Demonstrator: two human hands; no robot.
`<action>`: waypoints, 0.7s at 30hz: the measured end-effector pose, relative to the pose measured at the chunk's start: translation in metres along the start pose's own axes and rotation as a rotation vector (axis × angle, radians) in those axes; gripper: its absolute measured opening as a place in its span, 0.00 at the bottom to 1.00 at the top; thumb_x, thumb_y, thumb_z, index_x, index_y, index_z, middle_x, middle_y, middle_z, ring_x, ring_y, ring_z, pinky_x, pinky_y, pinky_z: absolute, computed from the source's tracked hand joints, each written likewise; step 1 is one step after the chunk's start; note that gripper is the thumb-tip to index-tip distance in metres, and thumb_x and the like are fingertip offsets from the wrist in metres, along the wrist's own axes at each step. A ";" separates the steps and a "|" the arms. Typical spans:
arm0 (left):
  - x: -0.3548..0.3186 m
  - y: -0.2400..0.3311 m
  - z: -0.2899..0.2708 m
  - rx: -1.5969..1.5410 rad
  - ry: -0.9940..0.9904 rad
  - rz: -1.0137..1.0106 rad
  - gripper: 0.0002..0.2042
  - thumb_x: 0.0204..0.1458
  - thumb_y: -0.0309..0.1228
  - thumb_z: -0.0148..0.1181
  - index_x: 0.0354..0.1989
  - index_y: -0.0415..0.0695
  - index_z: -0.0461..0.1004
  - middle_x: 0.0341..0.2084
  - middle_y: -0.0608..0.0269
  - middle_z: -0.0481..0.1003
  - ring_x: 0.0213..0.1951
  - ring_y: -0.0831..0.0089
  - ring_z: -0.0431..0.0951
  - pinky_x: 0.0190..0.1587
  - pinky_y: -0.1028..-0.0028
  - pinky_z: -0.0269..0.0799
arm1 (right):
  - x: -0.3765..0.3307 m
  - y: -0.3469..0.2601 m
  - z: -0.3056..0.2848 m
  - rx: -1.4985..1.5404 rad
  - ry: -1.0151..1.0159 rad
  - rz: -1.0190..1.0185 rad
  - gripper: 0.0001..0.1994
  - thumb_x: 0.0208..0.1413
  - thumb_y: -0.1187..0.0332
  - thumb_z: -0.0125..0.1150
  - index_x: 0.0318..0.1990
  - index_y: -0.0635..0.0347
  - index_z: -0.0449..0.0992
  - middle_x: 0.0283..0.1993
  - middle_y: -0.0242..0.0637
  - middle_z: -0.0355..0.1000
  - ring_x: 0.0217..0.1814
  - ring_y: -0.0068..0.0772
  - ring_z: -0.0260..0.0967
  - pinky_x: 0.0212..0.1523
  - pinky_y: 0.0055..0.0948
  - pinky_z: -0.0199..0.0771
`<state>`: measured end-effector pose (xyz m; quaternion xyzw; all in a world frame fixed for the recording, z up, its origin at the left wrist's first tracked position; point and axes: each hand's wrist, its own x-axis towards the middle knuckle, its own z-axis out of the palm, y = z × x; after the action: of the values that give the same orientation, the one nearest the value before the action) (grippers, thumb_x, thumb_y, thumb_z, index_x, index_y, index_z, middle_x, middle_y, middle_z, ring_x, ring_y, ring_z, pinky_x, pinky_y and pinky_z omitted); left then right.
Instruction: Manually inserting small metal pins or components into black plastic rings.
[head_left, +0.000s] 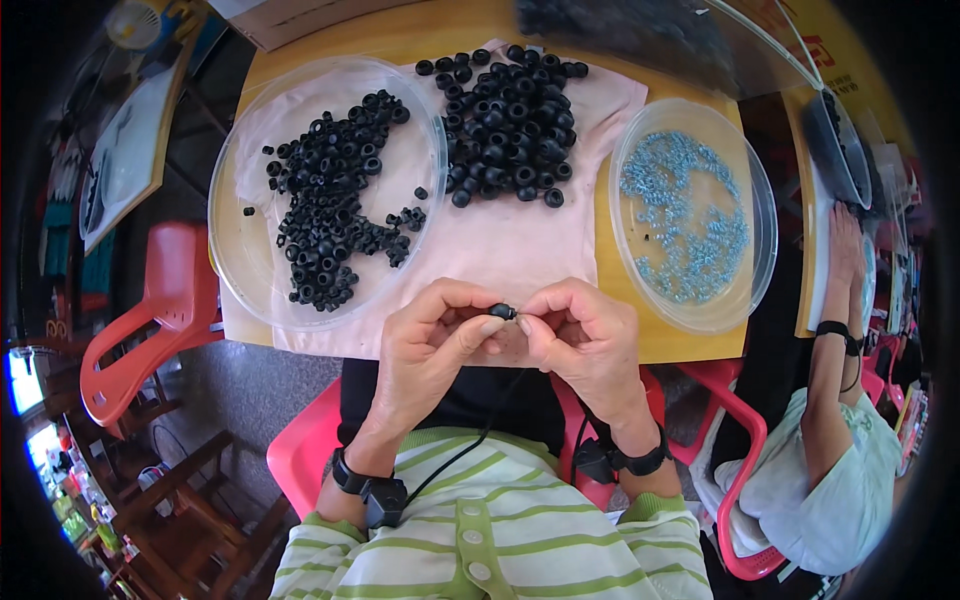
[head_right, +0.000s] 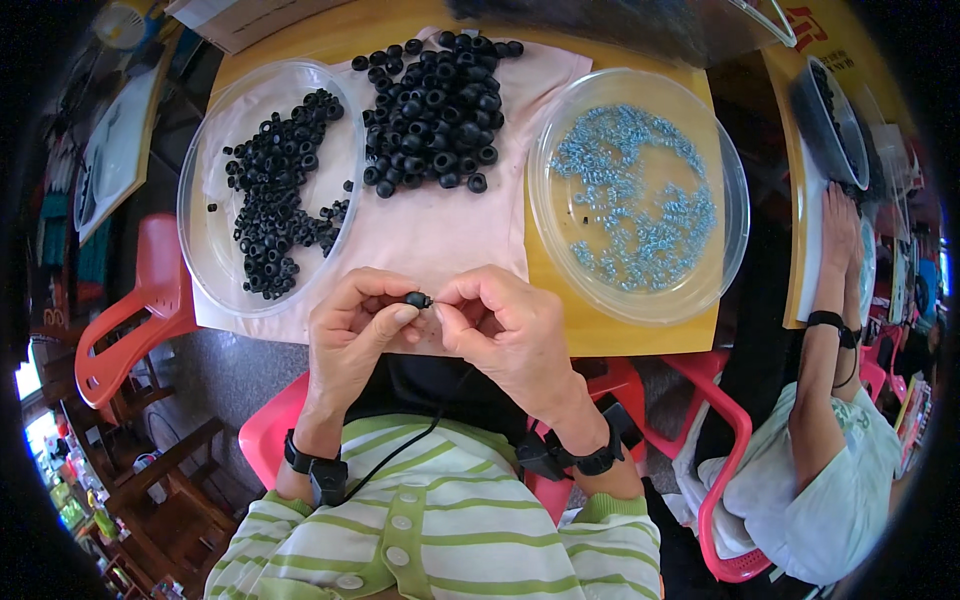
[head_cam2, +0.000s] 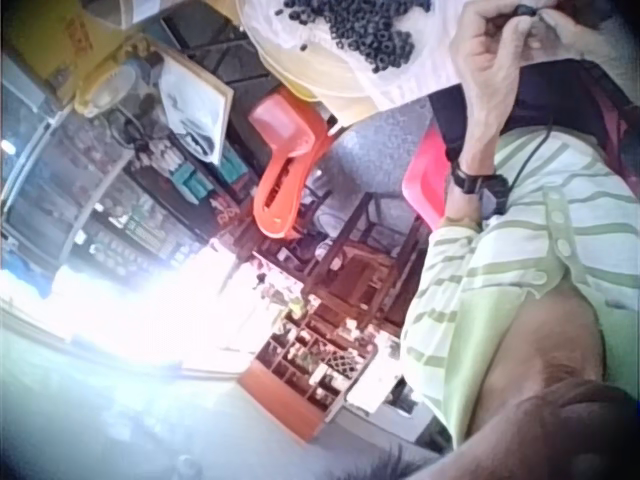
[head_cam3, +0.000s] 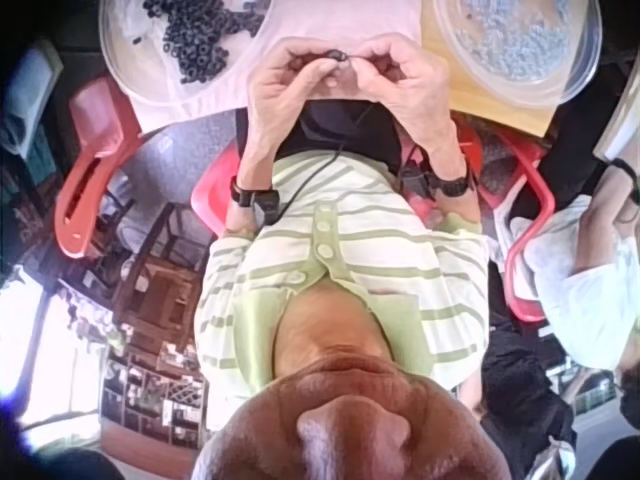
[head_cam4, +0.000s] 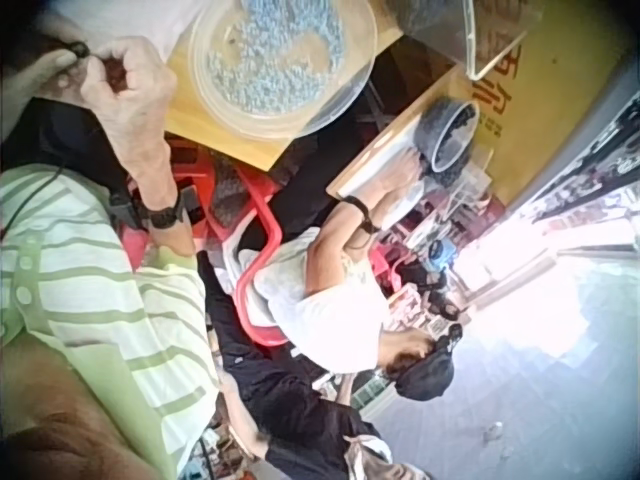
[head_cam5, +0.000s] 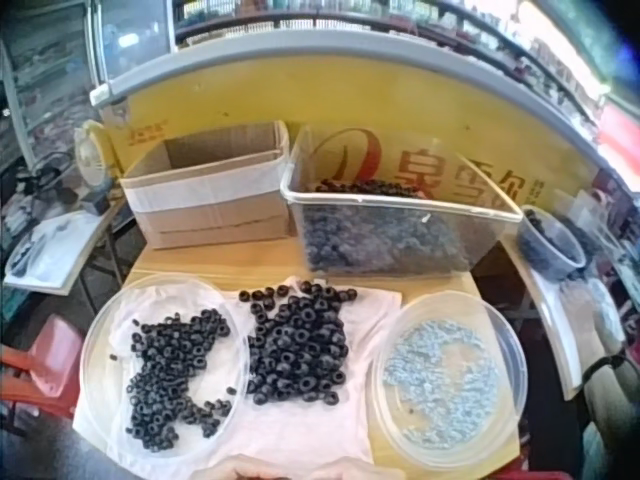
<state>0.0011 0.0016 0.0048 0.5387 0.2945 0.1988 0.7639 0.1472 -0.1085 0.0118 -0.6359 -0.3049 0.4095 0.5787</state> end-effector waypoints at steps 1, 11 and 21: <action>0.000 0.001 0.000 0.004 0.003 0.002 0.08 0.57 0.19 0.55 0.44 0.34 0.71 0.34 0.63 0.75 0.36 0.79 0.77 0.40 0.80 0.75 | -0.001 0.000 -0.001 0.012 0.001 0.016 0.04 0.52 0.80 0.61 0.35 0.65 0.73 0.29 0.29 0.72 0.26 0.12 0.69 0.25 0.15 0.71; 0.001 -0.004 0.000 0.005 -0.025 0.069 0.09 0.55 0.18 0.57 0.44 0.34 0.72 0.38 0.61 0.74 0.38 0.77 0.76 0.40 0.80 0.75 | 0.005 -0.001 -0.003 -0.282 -0.078 -0.275 0.06 0.55 0.73 0.62 0.37 0.64 0.72 0.31 0.37 0.70 0.27 0.28 0.69 0.26 0.24 0.68; 0.001 -0.001 0.001 0.037 -0.073 0.029 0.09 0.55 0.18 0.57 0.45 0.32 0.71 0.39 0.61 0.73 0.41 0.76 0.77 0.43 0.79 0.77 | 0.004 0.001 -0.002 -0.311 -0.050 -0.302 0.05 0.54 0.75 0.61 0.34 0.62 0.70 0.29 0.38 0.67 0.24 0.34 0.67 0.25 0.28 0.67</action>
<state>0.0023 0.0012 0.0035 0.5640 0.2623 0.1844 0.7610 0.1510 -0.1066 0.0106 -0.6546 -0.4703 0.2818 0.5205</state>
